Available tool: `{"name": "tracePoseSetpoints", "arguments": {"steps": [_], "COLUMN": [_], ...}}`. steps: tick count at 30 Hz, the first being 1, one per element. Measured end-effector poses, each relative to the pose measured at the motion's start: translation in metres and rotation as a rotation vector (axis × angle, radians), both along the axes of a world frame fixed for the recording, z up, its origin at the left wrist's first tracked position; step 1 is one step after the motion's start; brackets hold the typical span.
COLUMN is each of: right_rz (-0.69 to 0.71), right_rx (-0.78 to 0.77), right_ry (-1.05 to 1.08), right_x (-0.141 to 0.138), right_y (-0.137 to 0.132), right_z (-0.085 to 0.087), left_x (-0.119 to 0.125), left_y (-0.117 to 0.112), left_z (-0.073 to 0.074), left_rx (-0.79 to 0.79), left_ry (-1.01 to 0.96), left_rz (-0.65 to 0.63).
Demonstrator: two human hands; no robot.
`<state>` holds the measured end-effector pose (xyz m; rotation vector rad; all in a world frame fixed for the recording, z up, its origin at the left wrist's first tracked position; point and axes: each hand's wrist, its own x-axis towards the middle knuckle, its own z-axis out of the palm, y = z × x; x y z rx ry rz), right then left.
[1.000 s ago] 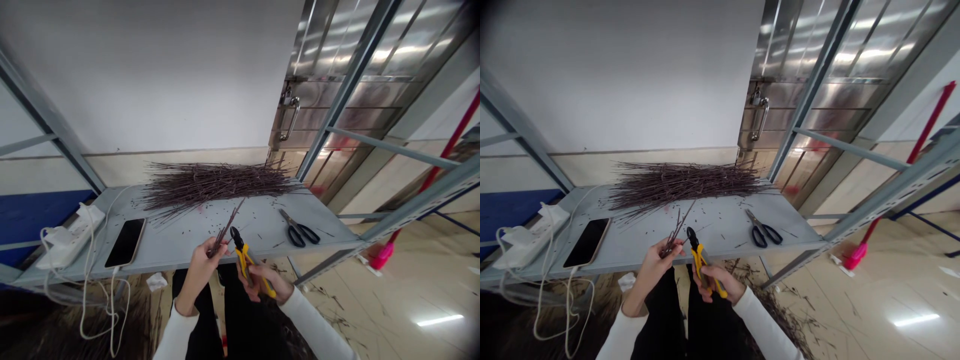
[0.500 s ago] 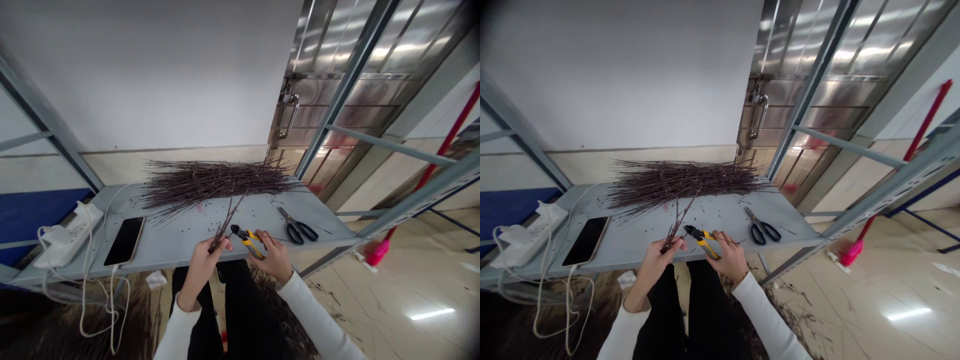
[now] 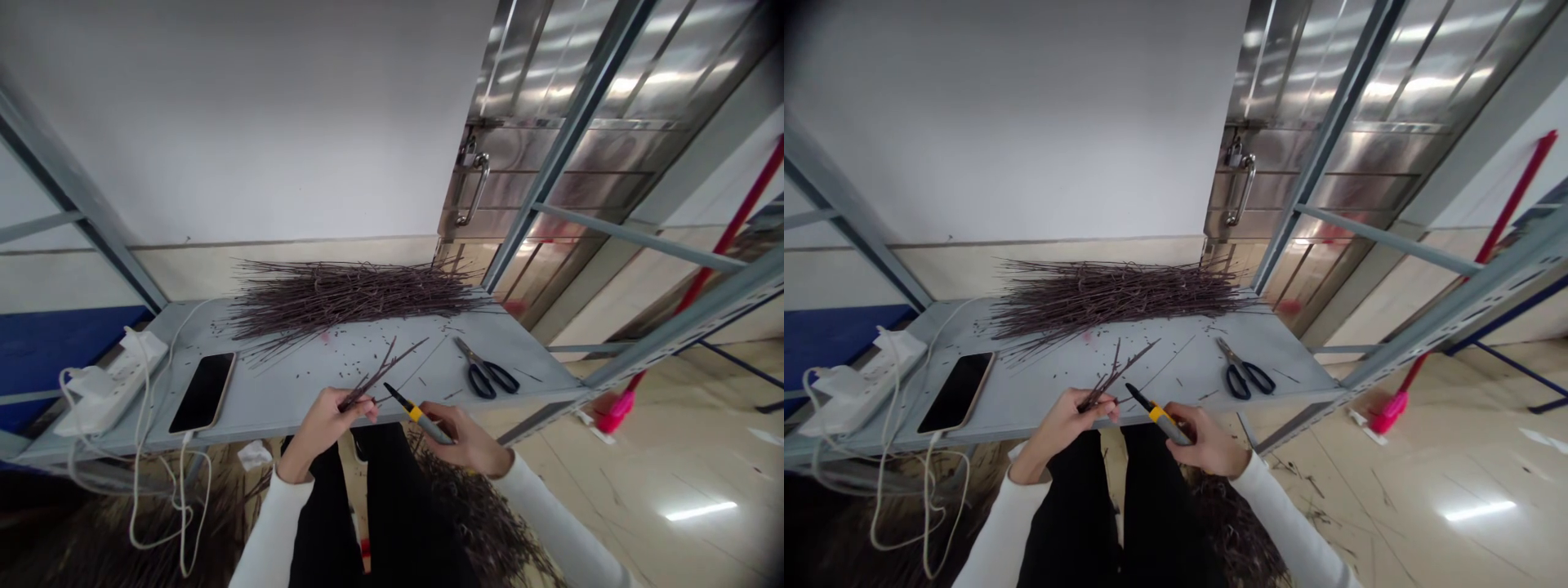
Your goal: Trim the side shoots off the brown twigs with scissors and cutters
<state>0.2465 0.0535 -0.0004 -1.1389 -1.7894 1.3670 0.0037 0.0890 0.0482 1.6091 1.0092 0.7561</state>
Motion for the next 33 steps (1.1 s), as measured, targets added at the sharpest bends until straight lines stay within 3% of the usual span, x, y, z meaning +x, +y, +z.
{"name": "tracePoseSetpoints", "arguments": {"steps": [8,11,14,17,20,22,28,33], "right_rz": [0.243,0.335,0.323,0.122,-0.218,-0.366,-0.505,-0.547], "right_rx": [-0.59,-0.655,-0.66,-0.509,-0.17,0.05,0.448,0.575], "right_ry": [0.859,1.062,1.067,0.804,0.341,0.039,-0.635,-0.953], "right_x": [-0.027,-0.037,-0.037,-0.03,-0.023,-0.021,-0.016,-0.011], "right_y": [-0.014,-0.016,-0.015,-0.014,-0.012,-0.011,-0.013,-0.017], "right_z": [-0.029,-0.039,-0.039,-0.027,-0.012,-0.002,0.021,0.026], "left_x": [0.019,0.024,0.024,0.023,0.028,0.034,0.047,0.047], "left_y": [0.004,0.004,0.005,0.005,0.001,-0.004,-0.016,-0.016], "left_z": [0.003,0.006,0.006,0.003,-0.004,-0.01,-0.026,-0.03], "left_rx": [0.035,0.076,0.134,0.242,0.321,0.371,0.559,0.562], "left_ry": [-0.047,-0.04,0.036,0.15,0.212,0.256,0.47,0.513], "left_rz": [-0.025,-0.039,-0.031,0.048,0.141,0.185,0.329,0.351]}}
